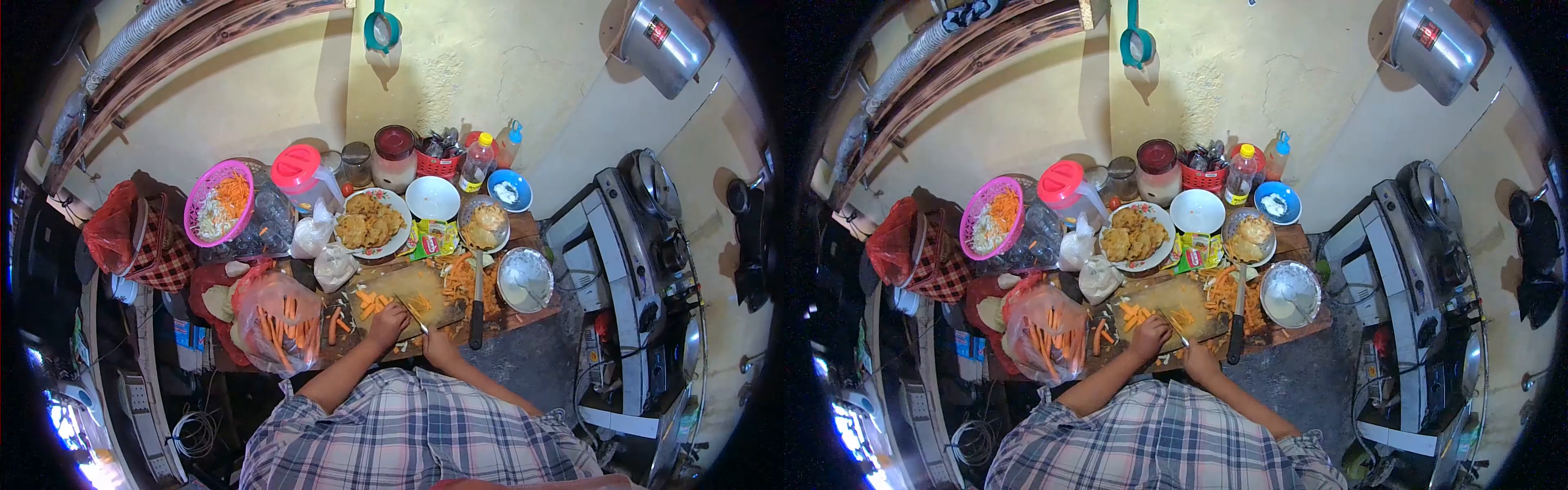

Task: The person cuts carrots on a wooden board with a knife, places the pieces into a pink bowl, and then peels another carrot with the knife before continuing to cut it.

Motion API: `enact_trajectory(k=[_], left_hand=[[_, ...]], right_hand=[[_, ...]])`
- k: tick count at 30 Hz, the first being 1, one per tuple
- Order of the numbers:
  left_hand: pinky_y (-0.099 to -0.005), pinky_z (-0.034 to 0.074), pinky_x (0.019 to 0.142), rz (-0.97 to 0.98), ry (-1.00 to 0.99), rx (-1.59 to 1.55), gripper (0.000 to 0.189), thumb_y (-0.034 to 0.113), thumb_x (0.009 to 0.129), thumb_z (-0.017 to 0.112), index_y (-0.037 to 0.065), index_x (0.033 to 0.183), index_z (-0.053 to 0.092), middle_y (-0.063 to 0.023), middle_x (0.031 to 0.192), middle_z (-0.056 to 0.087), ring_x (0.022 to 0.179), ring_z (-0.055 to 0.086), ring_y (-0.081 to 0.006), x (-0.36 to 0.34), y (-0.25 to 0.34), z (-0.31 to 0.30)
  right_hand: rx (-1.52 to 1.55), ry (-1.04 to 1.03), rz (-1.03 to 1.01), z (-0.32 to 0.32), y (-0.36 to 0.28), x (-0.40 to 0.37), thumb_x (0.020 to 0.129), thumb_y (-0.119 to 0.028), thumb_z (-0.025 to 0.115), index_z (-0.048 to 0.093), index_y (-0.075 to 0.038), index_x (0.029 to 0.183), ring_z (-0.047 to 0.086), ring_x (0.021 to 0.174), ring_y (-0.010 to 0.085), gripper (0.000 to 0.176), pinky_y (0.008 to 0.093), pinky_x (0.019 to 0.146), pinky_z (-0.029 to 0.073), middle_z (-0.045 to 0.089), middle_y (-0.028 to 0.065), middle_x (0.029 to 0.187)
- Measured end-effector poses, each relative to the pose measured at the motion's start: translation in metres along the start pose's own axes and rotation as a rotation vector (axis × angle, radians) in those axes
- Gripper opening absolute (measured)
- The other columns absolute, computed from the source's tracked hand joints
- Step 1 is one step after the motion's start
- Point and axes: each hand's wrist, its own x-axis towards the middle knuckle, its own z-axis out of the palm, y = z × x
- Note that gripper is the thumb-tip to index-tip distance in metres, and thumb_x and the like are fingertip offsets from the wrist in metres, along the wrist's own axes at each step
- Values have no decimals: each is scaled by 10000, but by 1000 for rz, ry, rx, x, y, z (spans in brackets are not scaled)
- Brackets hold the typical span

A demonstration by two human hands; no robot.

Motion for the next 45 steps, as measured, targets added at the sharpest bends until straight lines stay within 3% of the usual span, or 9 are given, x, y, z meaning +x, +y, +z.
enact_trajectory(k=[8, 14, 16, 20, 23, 29, 34, 40, 45], left_hand=[[-323, 507, 713, 58, -2, 74, 126, 117, 739, 650, 26, 825, 653, -77, 873, 636, 871, 595, -233, -3, 3, 3], [-434, 412, 897, 210, -26, 155, 263, 159, 731, 635, 34, 963, 623, -106, 1021, 618, 1002, 541, -280, 4, 14, 2], [-456, 362, 926, 4, -43, 139, 319, 181, 716, 634, 43, 1002, 609, -109, 1061, 588, 1049, 498, -292, 1, 3, 1], [-459, 314, 929, -308, 11, 213, 361, 244, 679, 677, 62, 985, 619, -107, 1054, 559, 1068, 463, -290, 10, -6, -27], [-454, 304, 928, -351, -62, 204, 355, 270, 671, 701, 84, 966, 631, -100, 1037, 565, 1063, 467, -290, 10, -11, -40], [-445, 324, 885, -432, -157, 174, 277, 238, 665, 719, 97, 896, 662, -74, 968, 590, 1038, 504, -260, 14, -14, -40], [-426, 370, 830, -442, -227, 137, 221, 176, 679, 696, 97, 884, 672, -74, 913, 616, 932, 572, -261, 14, -24, -30], [-425, 413, 768, -366, -178, 42, 136, 123, 716, 655, 82, 843, 675, -104, 847, 618, 821, 608, -300, 18, -27, -26], [-413, 454, 732, -286, -42, -199, 118, 87, 724, 638, 43, 831, 662, -125, 829, 598, 828, 573, -327, 36, 2, -20]], right_hand=[[-24, 31, 98, -7, 8, -18, 878, -164, 459, 471, 21, 984, 599, 712, 464, 214, 549, 647, 462, 591, 305, 726], [67, 229, 23, -18, 8, -10, 878, -196, 505, 477, -5, 951, 591, 671, 459, 207, 536, 599, 460, 589, 277, 690], [46, 205, -10, -21, 6, -11, 872, -208, 512, 481, -3, 943, 585, 658, 460, 219, 533, 595, 456, 588, 272, 686], [8, 152, -147, -20, 17, -15, 868, -211, 518, 483, -2, 938, 584, 657, 458, 224, 532, 581, 451, 588, 276, 694], [41, 53, -168, -14, 28, -17, 863, -208, 518, 483, -9, 936, 587, 669, 452, 215, 525, 572, 446, 586, 283, 706], [126, 123, 54, -6, 40, -9, 855, -183, 517, 481, 1, 928, 585, 650, 442, 201, 507, 570, 436, 584, 278, 704], [80, 160, -104, -5, 35, -11, 874, -192, 505, 491, 14, 942, 584, 656, 449, 217, 520, 585, 440, 585, 267, 700], [132, 142, 82, -19, 17, -18, 883, -198, 499, 504, 3, 941, 590, 688, 448, 209, 514, 596, 447, 589, 268, 717], [97, 177, 45, -15, 25, -14, 885, -197, 497, 496, 10, 952, 590, 677, 446, 217, 504, 586, 447, 581, 268, 695]])
